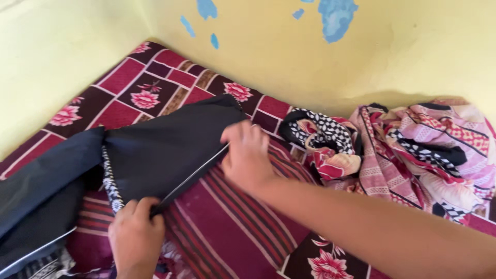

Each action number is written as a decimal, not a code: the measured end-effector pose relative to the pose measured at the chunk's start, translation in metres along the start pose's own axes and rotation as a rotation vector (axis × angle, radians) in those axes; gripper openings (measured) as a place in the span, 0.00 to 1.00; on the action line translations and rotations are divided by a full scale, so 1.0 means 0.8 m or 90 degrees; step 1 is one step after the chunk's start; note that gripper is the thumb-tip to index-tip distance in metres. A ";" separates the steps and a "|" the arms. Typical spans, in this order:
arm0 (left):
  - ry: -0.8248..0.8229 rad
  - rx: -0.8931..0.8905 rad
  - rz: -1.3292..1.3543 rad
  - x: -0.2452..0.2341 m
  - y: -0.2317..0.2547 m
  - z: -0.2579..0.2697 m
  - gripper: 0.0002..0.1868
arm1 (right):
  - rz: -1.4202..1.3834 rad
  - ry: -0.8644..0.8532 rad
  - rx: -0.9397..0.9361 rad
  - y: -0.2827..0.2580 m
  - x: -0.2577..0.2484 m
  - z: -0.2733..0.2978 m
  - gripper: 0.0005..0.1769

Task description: The person inserts a striped pillow into a black pillowcase on a bed. They adjust the fabric and corners to fit the pillow inside, then place the finished pillow on the bed next to another patterned pillow. The person also handles a pile of folded fabrics on the bed.

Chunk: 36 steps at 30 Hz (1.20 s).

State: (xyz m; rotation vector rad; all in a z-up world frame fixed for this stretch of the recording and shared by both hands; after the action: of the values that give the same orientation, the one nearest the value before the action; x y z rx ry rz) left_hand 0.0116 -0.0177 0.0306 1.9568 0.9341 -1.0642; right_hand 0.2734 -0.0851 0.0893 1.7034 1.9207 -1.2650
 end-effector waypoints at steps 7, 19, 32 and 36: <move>0.062 -0.344 0.205 0.012 -0.078 0.032 0.35 | -0.049 -0.499 -0.112 -0.126 0.064 0.091 0.35; 0.064 -0.360 0.730 -0.021 -0.045 -0.019 0.17 | 0.002 -0.405 0.115 -0.152 0.062 0.068 0.65; 0.063 -0.119 0.428 -0.092 0.054 -0.047 0.13 | -0.100 -0.071 0.174 -0.050 0.179 -0.061 0.16; -0.105 -0.174 0.238 -0.066 -0.003 -0.033 0.26 | 0.016 -0.248 -0.228 -0.103 0.193 -0.061 0.19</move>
State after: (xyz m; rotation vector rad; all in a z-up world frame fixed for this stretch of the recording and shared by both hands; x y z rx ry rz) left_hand -0.0016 -0.0083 0.0872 1.7025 0.5610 -0.8193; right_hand 0.1738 0.0599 0.0441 1.1994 1.7544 -1.0685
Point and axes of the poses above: each hand's wrist, its own z-axis away from the middle knuckle, its own x-axis out of the palm, y = z × x, the point moved 5 cm from there along -z, towards the middle knuckle, and after that the axes turned 2 degrees about y, right-handed, at the moved point
